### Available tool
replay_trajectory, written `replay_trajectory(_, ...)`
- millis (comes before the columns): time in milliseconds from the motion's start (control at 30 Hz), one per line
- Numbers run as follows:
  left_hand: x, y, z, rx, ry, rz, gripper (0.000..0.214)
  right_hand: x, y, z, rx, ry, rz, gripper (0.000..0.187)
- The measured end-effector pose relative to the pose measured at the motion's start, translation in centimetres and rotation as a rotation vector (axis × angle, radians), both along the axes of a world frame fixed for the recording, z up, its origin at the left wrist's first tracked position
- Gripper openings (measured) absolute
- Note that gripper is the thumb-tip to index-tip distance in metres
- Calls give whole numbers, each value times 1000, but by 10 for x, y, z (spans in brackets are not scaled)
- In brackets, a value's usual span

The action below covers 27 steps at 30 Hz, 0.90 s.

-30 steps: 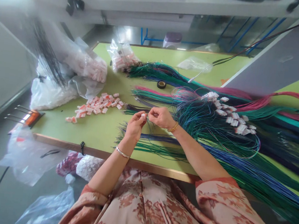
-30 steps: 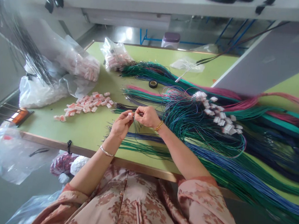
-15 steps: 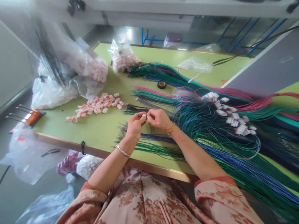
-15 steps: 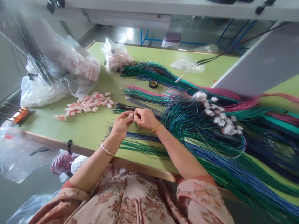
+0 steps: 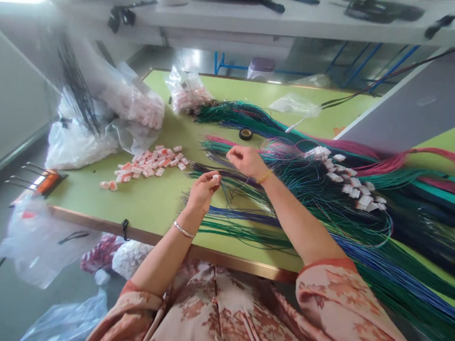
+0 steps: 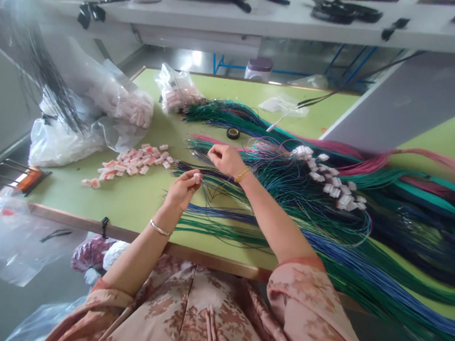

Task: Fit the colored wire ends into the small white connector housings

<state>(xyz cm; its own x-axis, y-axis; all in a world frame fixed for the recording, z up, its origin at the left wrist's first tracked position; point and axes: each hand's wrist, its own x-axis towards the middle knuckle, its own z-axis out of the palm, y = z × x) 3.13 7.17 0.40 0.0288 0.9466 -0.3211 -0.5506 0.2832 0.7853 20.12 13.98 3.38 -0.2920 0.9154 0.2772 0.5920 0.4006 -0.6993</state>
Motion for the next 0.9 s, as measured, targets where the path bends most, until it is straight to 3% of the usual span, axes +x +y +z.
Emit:
replay_trajectory(133, 0, 0, -5, -44, -17, -3, 24, -10, 56, -6, -90, -246, -245, 18)
replay_trajectory(267, 0, -3, -8, -62, -40, -10, 27, -21, 83, -18, -168, -419, -286, 18)
replay_trajectory(433, 1, -5, -5, -68, -56, -31, 27, -24, 87, -27, -148, -535, -236, 20)
replay_trajectory(667, 1, -5, -7, -66, -73, -31, 28, -21, 84, -21, -48, -630, -139, 32)
replay_trajectory(900, 0, -6, -6, -74, -73, -26, 28, -2, 98, -10, -96, -490, -219, 20)
